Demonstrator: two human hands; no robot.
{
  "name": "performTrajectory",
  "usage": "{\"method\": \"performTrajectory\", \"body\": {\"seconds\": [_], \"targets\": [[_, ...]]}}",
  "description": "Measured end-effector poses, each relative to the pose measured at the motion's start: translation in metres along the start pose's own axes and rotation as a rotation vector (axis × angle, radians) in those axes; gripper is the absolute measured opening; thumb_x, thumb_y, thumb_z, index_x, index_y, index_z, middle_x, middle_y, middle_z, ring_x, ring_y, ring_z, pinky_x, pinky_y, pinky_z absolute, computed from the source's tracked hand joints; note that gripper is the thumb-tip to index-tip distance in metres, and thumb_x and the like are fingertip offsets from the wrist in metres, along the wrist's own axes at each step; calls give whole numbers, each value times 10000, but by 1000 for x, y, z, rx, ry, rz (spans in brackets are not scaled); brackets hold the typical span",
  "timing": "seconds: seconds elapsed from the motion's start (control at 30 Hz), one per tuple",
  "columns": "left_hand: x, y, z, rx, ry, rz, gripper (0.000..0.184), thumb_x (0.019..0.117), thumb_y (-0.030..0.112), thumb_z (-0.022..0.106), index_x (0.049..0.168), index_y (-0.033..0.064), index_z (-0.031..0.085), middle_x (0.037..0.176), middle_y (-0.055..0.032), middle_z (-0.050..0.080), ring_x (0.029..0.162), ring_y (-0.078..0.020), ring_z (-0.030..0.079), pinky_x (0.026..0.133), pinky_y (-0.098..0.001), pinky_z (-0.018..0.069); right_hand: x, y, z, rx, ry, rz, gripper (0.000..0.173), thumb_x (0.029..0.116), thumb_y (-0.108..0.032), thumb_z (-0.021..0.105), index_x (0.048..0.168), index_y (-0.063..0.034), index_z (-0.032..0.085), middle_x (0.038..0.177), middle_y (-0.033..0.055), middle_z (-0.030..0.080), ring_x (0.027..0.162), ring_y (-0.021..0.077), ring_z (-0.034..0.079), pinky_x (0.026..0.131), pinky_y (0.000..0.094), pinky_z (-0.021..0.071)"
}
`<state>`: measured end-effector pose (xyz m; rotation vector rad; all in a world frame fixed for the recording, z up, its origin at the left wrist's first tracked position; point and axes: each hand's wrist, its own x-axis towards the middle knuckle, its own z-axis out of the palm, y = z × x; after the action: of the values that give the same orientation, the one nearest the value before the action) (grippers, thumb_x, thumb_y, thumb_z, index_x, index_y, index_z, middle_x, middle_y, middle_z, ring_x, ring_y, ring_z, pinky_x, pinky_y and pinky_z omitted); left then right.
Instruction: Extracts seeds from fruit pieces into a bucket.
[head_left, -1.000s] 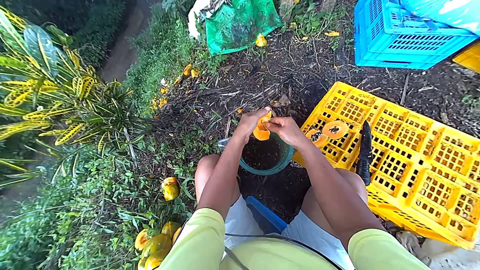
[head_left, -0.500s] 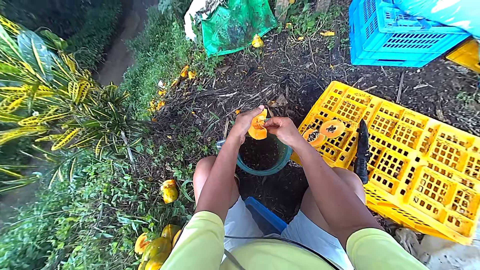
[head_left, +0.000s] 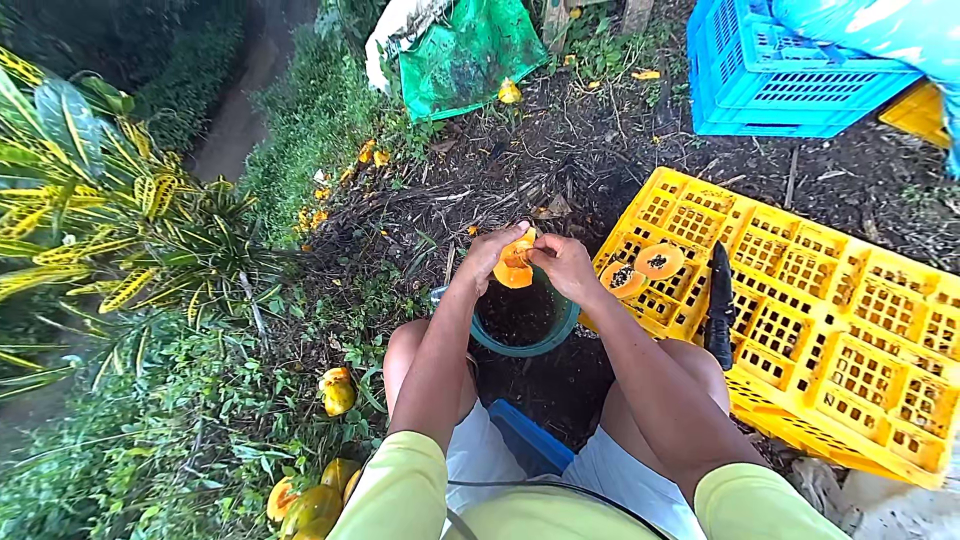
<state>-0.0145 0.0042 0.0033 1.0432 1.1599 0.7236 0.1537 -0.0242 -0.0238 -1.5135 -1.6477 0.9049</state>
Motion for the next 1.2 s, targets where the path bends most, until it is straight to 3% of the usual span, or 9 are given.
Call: {"method": "performTrajectory", "body": {"seconds": [0.23, 0.37, 0.53, 0.63, 0.77, 0.9, 1.1, 1.2], "targets": [[-2, 4, -13, -184, -93, 39, 358, 1084, 347, 451, 1224, 73, 634, 1031, -78, 703, 937, -166, 687, 852, -358, 580, -3, -1, -7, 41, -45, 10, 119, 953, -15, 665, 1062, 10, 707, 1050, 159, 715, 965, 248, 692, 900, 455, 556], [-1, 3, -12, -121, -66, 65, 346, 1075, 313, 492, 1276, 64, 623, 1072, -93, 690, 956, -172, 673, 874, -371, 569, -4, -1, -7, 126, -54, -17, 175, 1007, -151, 663, 1060, 2, 727, 988, 130, 723, 884, 180, 696, 865, 396, 569], [0, -1, -4, -8, -59, 85, 361, 1063, 297, 527, 1284, 35, 641, 1117, -124, 683, 995, -193, 659, 903, -399, 550, -3, -1, -4, 11, -68, -1, 187, 979, -183, 706, 996, 0, 743, 946, 142, 718, 884, 245, 675, 851, 493, 532], [1, -2, 0, 58, -47, 104, 325, 1051, 265, 566, 1254, 32, 668, 1170, -132, 679, 1059, -199, 642, 948, -409, 522, -2, 0, -2, -32, -82, 44, 192, 979, -188, 696, 936, -4, 731, 877, 143, 696, 838, 263, 657, 800, 533, 509], [2, -4, 1, 75, -42, 112, 306, 1042, 255, 587, 1230, 34, 686, 1172, -130, 681, 1066, -192, 639, 959, -406, 518, -8, 9, 5, -8, -27, 12, 194, 979, -203, 692, 889, -32, 710, 810, 129, 667, 733, 252, 625, 677, 509, 497], [1, -3, 1, 73, -32, 112, 309, 1044, 261, 584, 1231, 37, 686, 1166, -132, 680, 1064, -195, 637, 958, -406, 513, -1, 0, 3, 1, -80, 80, 171, 986, -153, 677, 932, 5, 714, 883, 146, 682, 844, 254, 639, 805, 513, 495], [1, -3, 1, 75, -5, 94, 347, 1029, 292, 614, 1245, 29, 687, 1220, -157, 672, 1132, -234, 625, 1005, -451, 491, -8, 7, 3, -53, -52, 14, 178, 1010, -171, 659, 978, -8, 722, 937, 172, 692, 854, 296, 645, 784, 560, 502], [1, 1, 7, 70, 1, 85, 394, 1010, 309, 648, 1250, -1, 680, 1245, -192, 669, 1179, -280, 622, 1041, -498, 480, -1, 13, -5, -155, -63, -17, 201, 1005, -186, 676, 1006, 8, 728, 982, 195, 702, 921, 316, 656, 854, 585, 493]]}}
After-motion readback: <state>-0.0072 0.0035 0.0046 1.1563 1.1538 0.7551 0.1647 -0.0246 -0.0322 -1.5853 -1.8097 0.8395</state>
